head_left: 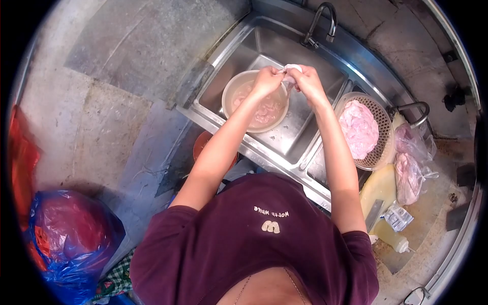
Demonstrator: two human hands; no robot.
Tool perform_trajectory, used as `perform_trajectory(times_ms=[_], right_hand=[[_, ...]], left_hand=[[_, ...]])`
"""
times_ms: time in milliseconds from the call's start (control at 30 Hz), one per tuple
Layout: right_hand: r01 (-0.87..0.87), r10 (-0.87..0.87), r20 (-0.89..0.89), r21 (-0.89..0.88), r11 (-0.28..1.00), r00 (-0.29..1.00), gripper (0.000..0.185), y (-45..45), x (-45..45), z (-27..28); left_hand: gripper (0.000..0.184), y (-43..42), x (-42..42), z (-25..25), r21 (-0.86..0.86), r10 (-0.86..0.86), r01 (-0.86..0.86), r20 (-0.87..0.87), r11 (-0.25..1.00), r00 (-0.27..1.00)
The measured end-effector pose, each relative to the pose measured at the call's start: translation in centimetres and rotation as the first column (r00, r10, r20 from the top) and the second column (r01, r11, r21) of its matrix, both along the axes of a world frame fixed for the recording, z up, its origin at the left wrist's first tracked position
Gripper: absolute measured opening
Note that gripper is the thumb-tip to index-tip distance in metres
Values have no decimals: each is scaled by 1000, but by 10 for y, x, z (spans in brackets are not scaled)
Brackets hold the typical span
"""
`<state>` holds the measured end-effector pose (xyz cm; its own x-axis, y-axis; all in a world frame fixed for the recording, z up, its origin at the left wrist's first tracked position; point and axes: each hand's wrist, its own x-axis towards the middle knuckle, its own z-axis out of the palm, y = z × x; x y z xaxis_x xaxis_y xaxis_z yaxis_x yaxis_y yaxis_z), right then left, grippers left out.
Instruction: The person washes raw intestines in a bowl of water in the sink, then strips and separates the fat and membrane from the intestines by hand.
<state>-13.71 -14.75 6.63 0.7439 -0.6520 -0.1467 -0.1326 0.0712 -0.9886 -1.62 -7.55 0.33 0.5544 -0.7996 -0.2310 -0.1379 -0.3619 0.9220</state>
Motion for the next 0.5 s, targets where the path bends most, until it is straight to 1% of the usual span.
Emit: perform_trajectory(times_ms=[67, 100, 133, 200, 267, 300, 367, 400, 467, 500], right_hand=[[-58, 57, -33, -31, 998, 998, 18, -1, 1, -3], [-45, 44, -39, -29, 999, 998, 18, 0, 1, -4], [-32, 31, -44, -28, 999, 999, 18, 3, 0, -4], [10, -11, -47, -16, 1000, 999, 17, 4, -1, -6], [69, -68, -44, 7, 998, 997, 15, 4, -5, -14], [65, -63, -79, 24, 998, 995, 15, 3, -7, -18], [60, -51, -147, 58, 997, 988, 13, 1, -12, -26], [86, -74, -149, 78, 993, 986, 14, 2, -13, -30], [135, -117, -152, 117, 984, 981, 16, 6, -13, -35], [122, -105, -126, 135, 983, 986, 17, 8, -13, -38]], left_hand=[[20, 0, -7, 7, -20, 24, -29, -229, 999, 973], [19, 1, -9, 11, -28, 34, -46, -339, 999, 940], [18, 3, -11, 21, -54, 52, -86, -451, 995, 891], [17, 8, -15, 40, -91, 69, -168, -652, 981, 755], [17, 7, -6, 31, -101, -4, -110, -757, 989, 654], [18, 6, -2, 27, -108, -38, -82, -802, 991, 596], [17, 7, 1, 26, -116, -66, -50, -810, 992, 582], [17, 7, 2, 25, -122, -80, -34, -814, 992, 575], [16, 9, 1, 26, -198, -166, -9, -847, 980, 505], [16, 10, 0, 26, -236, -209, 1, -858, 972, 468]])
